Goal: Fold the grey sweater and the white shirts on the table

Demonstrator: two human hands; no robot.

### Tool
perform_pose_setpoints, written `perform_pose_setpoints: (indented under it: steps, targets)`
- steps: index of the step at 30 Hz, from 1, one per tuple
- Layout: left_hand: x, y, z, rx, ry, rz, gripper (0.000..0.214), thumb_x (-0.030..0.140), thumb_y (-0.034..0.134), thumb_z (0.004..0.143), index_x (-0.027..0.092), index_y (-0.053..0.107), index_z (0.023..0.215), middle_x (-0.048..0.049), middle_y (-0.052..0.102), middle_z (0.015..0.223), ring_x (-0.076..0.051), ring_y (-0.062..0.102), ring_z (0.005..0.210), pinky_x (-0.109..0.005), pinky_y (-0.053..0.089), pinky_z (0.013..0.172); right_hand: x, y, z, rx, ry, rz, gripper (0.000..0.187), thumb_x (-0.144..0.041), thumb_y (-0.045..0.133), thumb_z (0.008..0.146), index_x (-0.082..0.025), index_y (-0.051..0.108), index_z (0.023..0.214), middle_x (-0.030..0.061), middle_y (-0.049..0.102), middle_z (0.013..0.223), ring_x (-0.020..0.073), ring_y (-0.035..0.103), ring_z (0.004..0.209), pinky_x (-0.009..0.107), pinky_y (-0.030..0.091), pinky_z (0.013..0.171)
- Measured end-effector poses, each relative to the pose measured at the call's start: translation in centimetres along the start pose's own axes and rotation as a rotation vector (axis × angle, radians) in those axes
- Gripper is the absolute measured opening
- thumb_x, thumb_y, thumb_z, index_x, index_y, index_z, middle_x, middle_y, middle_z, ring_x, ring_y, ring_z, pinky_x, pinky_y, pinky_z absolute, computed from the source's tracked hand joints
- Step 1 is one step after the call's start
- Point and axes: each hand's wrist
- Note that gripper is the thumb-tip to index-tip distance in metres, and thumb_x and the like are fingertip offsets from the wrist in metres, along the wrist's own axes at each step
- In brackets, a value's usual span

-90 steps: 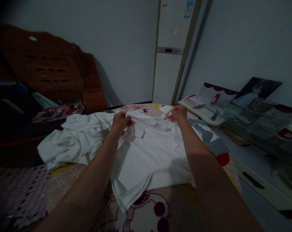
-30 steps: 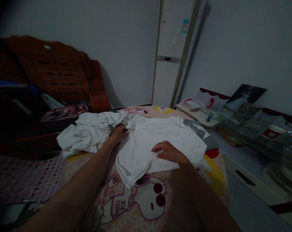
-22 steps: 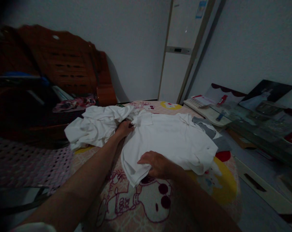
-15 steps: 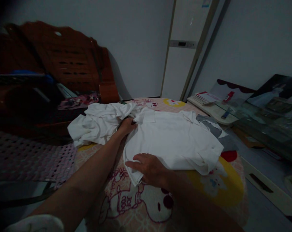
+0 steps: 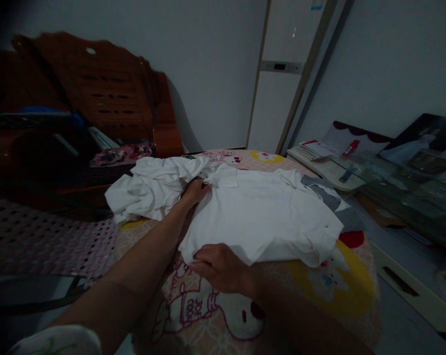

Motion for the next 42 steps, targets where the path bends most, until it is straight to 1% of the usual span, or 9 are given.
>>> perform_pose_setpoints:
  steps: [3, 6, 11, 14, 17, 24, 29, 32, 42]
  targets:
    - [0.0, 0.0, 0.1, 0.007, -0.013, -0.031, 0.029, 0.033, 0.052, 0.093, 0.012, 0.072, 0.091, -0.0134, 0.075, 0.095, -0.024, 0.068, 0.088, -0.025, 0.047, 0.07, -1.0, 0.1, -0.1, -0.137, -0.177, 0.144, 0.031, -0.033, 0.045, 0.099, -0.018, 0.068, 0.113, 0.0115, 0.068, 0.116, 0.0185, 0.062, 0.107, 0.03, 0.046, 0.091]
    - [0.0, 0.1, 0.2, 0.005, -0.009, -0.042, 0.03, 0.033, 0.052, 0.094, 0.011, 0.072, 0.089, -0.0138, 0.075, 0.092, -0.023, 0.068, 0.086, -0.025, 0.046, 0.069, -0.5, -1.5, -0.7, -0.109, -0.139, 0.188, 0.033, -0.032, 0.049, 0.097, -0.016, 0.068, 0.119, 0.0124, 0.07, 0.114, 0.0178, 0.065, 0.1, 0.03, 0.049, 0.086]
    - [0.0, 0.2, 0.3, 0.0, -0.032, -0.023, 0.032, 0.034, 0.051, 0.094, 0.01, 0.072, 0.09, -0.0155, 0.074, 0.094, -0.024, 0.068, 0.086, -0.026, 0.046, 0.07, 2.9, -7.0, -3.1, 0.114, 0.255, -0.094, 0.019, -0.027, 0.059, 0.087, -0.015, 0.074, 0.088, 0.0065, 0.073, 0.08, 0.015, 0.064, 0.069, 0.026, 0.046, 0.065]
    - [0.0, 0.3, 0.4, 0.001, -0.05, -0.036, 0.034, 0.036, 0.049, 0.095, 0.01, 0.071, 0.091, -0.0162, 0.074, 0.096, -0.025, 0.068, 0.088, -0.027, 0.047, 0.072, 4.3, -9.3, -4.6, 0.039, 0.545, -0.181, 0.017, -0.022, 0.06, 0.078, -0.016, 0.065, 0.063, 0.001, 0.062, 0.054, 0.0123, 0.056, 0.051, 0.024, 0.039, 0.052]
    - [-0.1, 0.5, 0.2, 0.03, -0.069, -0.09, 0.032, 0.033, 0.046, 0.096, 0.01, 0.069, 0.095, -0.0157, 0.073, 0.099, -0.025, 0.067, 0.093, -0.028, 0.048, 0.078, 4.8, -9.6, -5.1, -0.121, 0.708, 0.047, 0.021, -0.027, 0.059, 0.077, -0.017, 0.057, 0.058, -0.0017, 0.056, 0.045, 0.0108, 0.05, 0.04, 0.022, 0.035, 0.043]
    - [0.4, 0.0, -0.5, 0.238, 0.248, -0.126, 0.048, -0.002, 0.048, 0.074, 0.016, 0.063, 0.115, -0.0103, 0.061, 0.132, -0.023, 0.053, 0.125, -0.036, 0.041, 0.107, 5.2, -7.1, -3.9, 0.085, 0.538, 0.191, 0.024, -0.036, 0.057, 0.083, -0.016, 0.061, 0.071, -0.0039, 0.056, 0.05, 0.0084, 0.048, 0.039, 0.018, 0.035, 0.038]
    - [1.3, 0.5, -0.5, 0.002, 0.506, 0.025, 0.034, -0.002, 0.047, 0.07, 0.019, 0.072, 0.082, -0.0089, 0.068, 0.122, -0.024, 0.054, 0.122, -0.041, 0.038, 0.112, 5.6, -6.7, -3.9, 0.039, 0.539, 0.205, 0.023, -0.034, 0.058, 0.083, -0.016, 0.06, 0.069, -0.0046, 0.055, 0.048, 0.0077, 0.046, 0.037, 0.018, 0.032, 0.036]
    - [1.1, 1.1, -0.3, -0.099, 0.507, 0.115, 0.04, -0.003, 0.047, 0.071, 0.017, 0.072, 0.095, -0.0085, 0.071, 0.113, -0.022, 0.058, 0.117, -0.039, 0.039, 0.11, 5.9, -6.8, -4.1, 0.039, 0.545, 0.225, 0.023, -0.035, 0.058, 0.084, -0.016, 0.06, 0.071, -0.0041, 0.056, 0.049, 0.0082, 0.048, 0.037, 0.018, 0.034, 0.037]
    - [0.7, 1.4, -0.5, -0.127, 0.49, 0.236, 0.058, -0.004, 0.049, 0.073, 0.024, 0.068, 0.12, -0.0079, 0.052, 0.146, -0.026, 0.044, 0.136, -0.046, 0.03, 0.115, 5.8, -6.7, -4.1, 0.043, 0.531, 0.223, 0.025, -0.036, 0.057, 0.085, -0.016, 0.059, 0.071, -0.0039, 0.056, 0.051, 0.0076, 0.048, 0.038, 0.018, 0.033, 0.037]
Point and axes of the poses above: each hand's wrist, its own z-axis towards the middle knuckle, its own y-axis out of the palm, x = y × z
